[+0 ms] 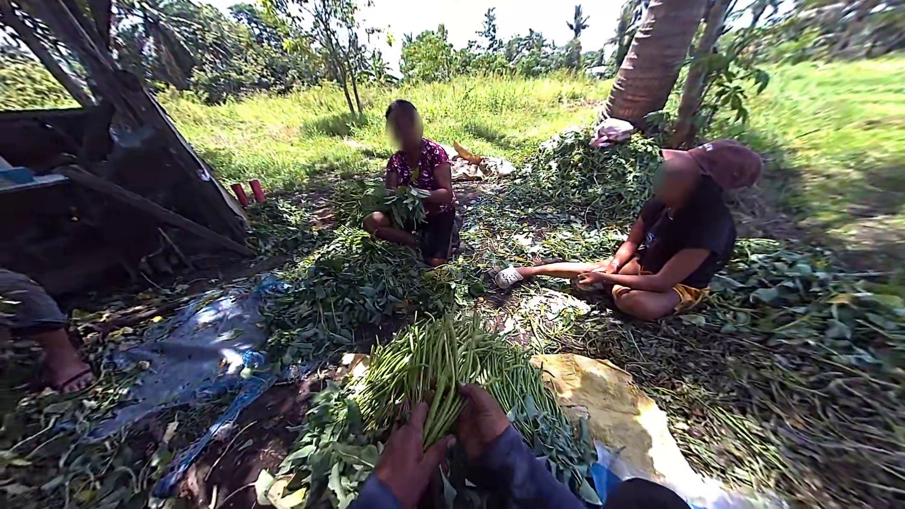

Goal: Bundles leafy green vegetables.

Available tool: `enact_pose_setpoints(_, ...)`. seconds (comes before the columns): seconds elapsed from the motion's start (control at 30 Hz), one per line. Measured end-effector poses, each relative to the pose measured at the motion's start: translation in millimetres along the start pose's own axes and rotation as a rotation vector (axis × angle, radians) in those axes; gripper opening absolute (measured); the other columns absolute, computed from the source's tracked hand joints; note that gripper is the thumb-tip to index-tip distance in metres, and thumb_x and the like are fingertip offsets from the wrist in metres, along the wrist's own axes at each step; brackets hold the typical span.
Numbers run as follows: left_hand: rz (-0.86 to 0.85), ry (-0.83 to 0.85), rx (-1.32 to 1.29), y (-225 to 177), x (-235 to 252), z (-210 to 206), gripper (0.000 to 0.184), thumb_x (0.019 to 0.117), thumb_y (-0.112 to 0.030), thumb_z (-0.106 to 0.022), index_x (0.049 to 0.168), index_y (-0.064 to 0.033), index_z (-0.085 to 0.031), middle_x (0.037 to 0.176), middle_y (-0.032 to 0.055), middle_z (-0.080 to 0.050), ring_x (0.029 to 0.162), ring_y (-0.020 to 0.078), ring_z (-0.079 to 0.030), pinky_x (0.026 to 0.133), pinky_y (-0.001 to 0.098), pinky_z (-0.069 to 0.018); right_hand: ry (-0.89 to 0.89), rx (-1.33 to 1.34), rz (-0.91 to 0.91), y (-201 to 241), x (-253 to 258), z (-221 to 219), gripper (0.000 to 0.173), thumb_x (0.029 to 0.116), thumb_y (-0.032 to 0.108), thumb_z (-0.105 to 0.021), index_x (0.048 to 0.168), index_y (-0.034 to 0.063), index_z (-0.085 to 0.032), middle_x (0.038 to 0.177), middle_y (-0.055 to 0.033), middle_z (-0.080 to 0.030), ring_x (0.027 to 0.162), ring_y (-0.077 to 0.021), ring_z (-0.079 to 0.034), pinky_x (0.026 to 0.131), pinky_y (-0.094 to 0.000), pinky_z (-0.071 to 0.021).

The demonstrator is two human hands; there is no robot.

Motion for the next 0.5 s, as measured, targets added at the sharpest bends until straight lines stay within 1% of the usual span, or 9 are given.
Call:
enact_pose_setpoints(0.03,-0.022,-0.023,0.005,1.1,-0.3,-1.5,0.069,0.0944,-0.04,-0.069,0.145,-0.0003,-0.042,0.108,0.0217,-0.069,0.09,0.0357,-0.071,0.084,0.0559,-0.0573,-0.001,0.021,-0.011,1.1,-1.0,-0.9,0.032,0.1107,0.016,-0.031,0.13,-0.003,-0.048,0.11,-0.0211,-0.07,0.092,-0.0303,-0.072,0.079,-0.0458,-0.0603)
enact_pose_setpoints(0.07,-0.039,-0.017,-0.002,2.1,-0.7,-1.3,0.068,0.0949,-0.042,-0.069,0.143,0.0,-0.044,0.105,0.0212,-0.069,0.088,0.0349,-0.071,0.083,0.0552,-0.0575,0.037,0.024,0.0,3.1,-2.3,-0.8,0.031,0.1094,0.014,-0.032,0.129,-0.0031,-0.048,0.112,-0.0214,-0.07,0.093,-0.0304,-0.072,0.08,-0.0458,-0.0603)
enact_pose_setpoints(0.13,-0.086,0.028,-0.071,5.5,-1.2,1.5,0.063,0.0958,-0.045,-0.067,0.139,-0.0031,-0.048,0.095,0.0145,-0.069,0.074,0.0263,-0.069,0.07,0.0467,-0.0592,0.159,0.006,0.056,9.6,-2.1,0.3,0.034,0.0992,0.01,-0.042,0.131,-0.0019,-0.044,0.117,-0.0215,-0.069,0.095,-0.0299,-0.072,0.082,-0.0453,-0.0602)
enact_pose_setpoints(0.2,-0.116,0.058,-0.188,6.4,-2.2,3.1,0.058,0.0953,-0.044,-0.068,0.135,-0.005,-0.052,0.089,0.0088,-0.069,0.066,0.0197,-0.067,0.063,0.0395,-0.0586,0.22,0.0,0.125,18.9,-1.4,-2.5,0.048,0.0884,0.007,-0.057,0.132,-0.0024,-0.041,0.114,-0.0204,-0.069,0.091,-0.0287,-0.072,0.081,-0.0441,-0.0615)
enact_pose_setpoints(0.27,-0.121,0.052,-0.278,2.9,-4.3,2.6,0.054,0.0944,-0.039,-0.07,0.133,-0.0046,-0.053,0.087,0.006,-0.071,0.062,0.0159,-0.066,0.06,0.0349,-0.0585,0.238,-0.031,0.187,24.9,-2.1,-6.9,0.069,0.075,0.004,-0.074,0.133,-0.0023,-0.036,0.108,-0.0192,-0.068,0.087,-0.0281,-0.073,0.078,-0.0432,-0.0627)
enact_pose_setpoints(0.33,-0.103,0.036,-0.266,0.1,-5.1,1.2,0.054,0.0949,-0.037,-0.07,0.134,-0.0042,-0.053,0.088,0.0066,-0.071,0.062,0.0169,-0.067,0.061,0.0362,-0.0587,0.247,-0.19,0.254,27.9,-4.0,-11.9,0.087,0.0662,0.004,-0.084,0.136,-0.0031,-0.032,0.106,-0.0168,-0.068,0.087,-0.0248,-0.072,0.079,-0.0399,-0.0628)
enact_pose_setpoints(0.4,-0.084,0.006,-0.199,-0.4,-5.0,-0.3,0.055,0.0965,-0.038,-0.069,0.137,-0.0033,-0.053,0.09,0.0105,-0.072,0.067,0.0224,-0.069,0.067,0.043,-0.0597,0.243,-0.361,0.295,29.6,-4.1,-14.4,0.088,0.0689,0.003,-0.083,0.14,-0.004,-0.031,0.108,-0.0152,-0.068,0.09,-0.0227,-0.071,0.082,-0.0384,-0.0621)
enact_pose_setpoints(0.47,-0.075,-0.034,-0.219,0.1,-5.0,-2.3,0.054,0.0966,-0.038,-0.068,0.136,-0.0037,-0.053,0.088,0.0092,-0.071,0.066,0.0208,-0.068,0.066,0.0416,-0.0594,0.301,-0.366,0.282,32.3,-2.8,-13.6,0.078,0.0765,-0.001,-0.076,0.14,-0.0061,-0.032,0.112,-0.0193,-0.069,0.093,-0.0267,-0.072,0.085,-0.042,-0.0617)
enact_pose_setpoints(0.5,-0.067,-0.049,-0.246,-0.5,-5.7,-2.5,0.054,0.0963,-0.037,-0.069,0.136,-0.0046,-0.054,0.087,0.0081,-0.071,0.065,0.0194,-0.067,0.065,0.04,-0.0591,0.339,-0.338,0.262,34.1,-2.1,-12.6,0.076,0.0783,-0.002,-0.073,0.142,-0.0069,-0.032,0.114,-0.0218,-0.07,0.095,-0.0297,-0.073,0.086,-0.0443,-0.0615)
Point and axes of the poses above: each hand's wrist, its own x-axis towards the middle knuckle, its own z-axis out of the back of the hand, y = z × x, the point moved 2 cm from there along x, towards the middle knuckle
